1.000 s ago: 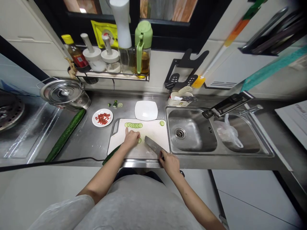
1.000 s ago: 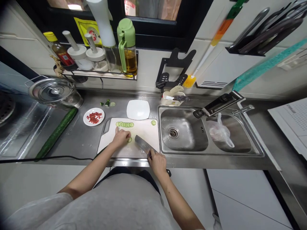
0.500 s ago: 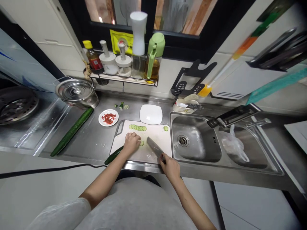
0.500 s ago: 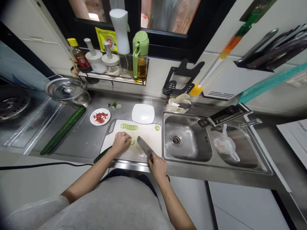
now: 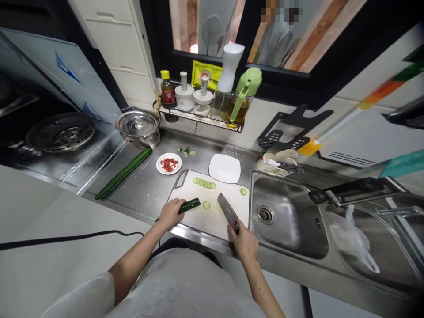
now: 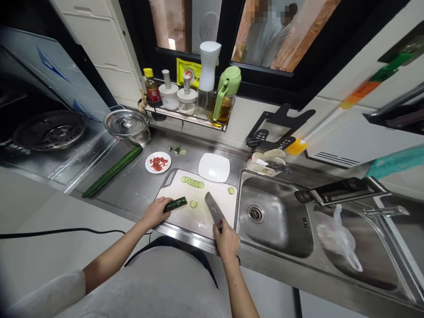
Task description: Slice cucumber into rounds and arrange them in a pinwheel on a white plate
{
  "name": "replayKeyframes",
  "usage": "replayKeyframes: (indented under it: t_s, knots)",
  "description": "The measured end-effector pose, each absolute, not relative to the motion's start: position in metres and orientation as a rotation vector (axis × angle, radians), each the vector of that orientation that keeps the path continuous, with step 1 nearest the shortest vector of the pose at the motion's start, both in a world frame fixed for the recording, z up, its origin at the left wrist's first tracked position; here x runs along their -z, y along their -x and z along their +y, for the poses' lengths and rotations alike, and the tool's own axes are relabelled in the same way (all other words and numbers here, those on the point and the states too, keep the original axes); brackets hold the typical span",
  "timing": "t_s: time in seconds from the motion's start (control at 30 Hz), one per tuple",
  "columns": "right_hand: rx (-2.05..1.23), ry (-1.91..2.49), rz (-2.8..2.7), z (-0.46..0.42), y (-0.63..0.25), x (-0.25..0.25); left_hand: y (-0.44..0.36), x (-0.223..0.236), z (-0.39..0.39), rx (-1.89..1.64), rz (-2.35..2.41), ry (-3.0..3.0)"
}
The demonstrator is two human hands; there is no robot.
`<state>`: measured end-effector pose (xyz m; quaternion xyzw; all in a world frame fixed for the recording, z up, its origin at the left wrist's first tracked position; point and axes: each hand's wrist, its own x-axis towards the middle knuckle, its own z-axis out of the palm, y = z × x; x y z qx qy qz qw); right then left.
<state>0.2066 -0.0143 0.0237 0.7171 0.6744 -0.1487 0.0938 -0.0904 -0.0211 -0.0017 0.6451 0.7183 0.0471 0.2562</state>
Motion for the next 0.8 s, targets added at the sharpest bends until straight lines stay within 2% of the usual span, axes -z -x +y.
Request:
replayKeyframes:
  t_s: [0.33, 0.57, 0.8]
  knots:
    - [0.469, -2.112, 1.970, -0.017, -0.205, -0.021, 0.111, -0.010, 0.020, -0.366, 2.186, -1.333]
    - [0.484, -2.140, 1.960, -0.018, -0.204, -0.022, 0.120, -0.006, 0.075, -0.354, 2.323, -1.221]
    - [0.503, -2.175, 1.921, -0.021, -0.210, -0.023, 0.122, 0.003, 0.092, -0.320, 2.376, -1.213]
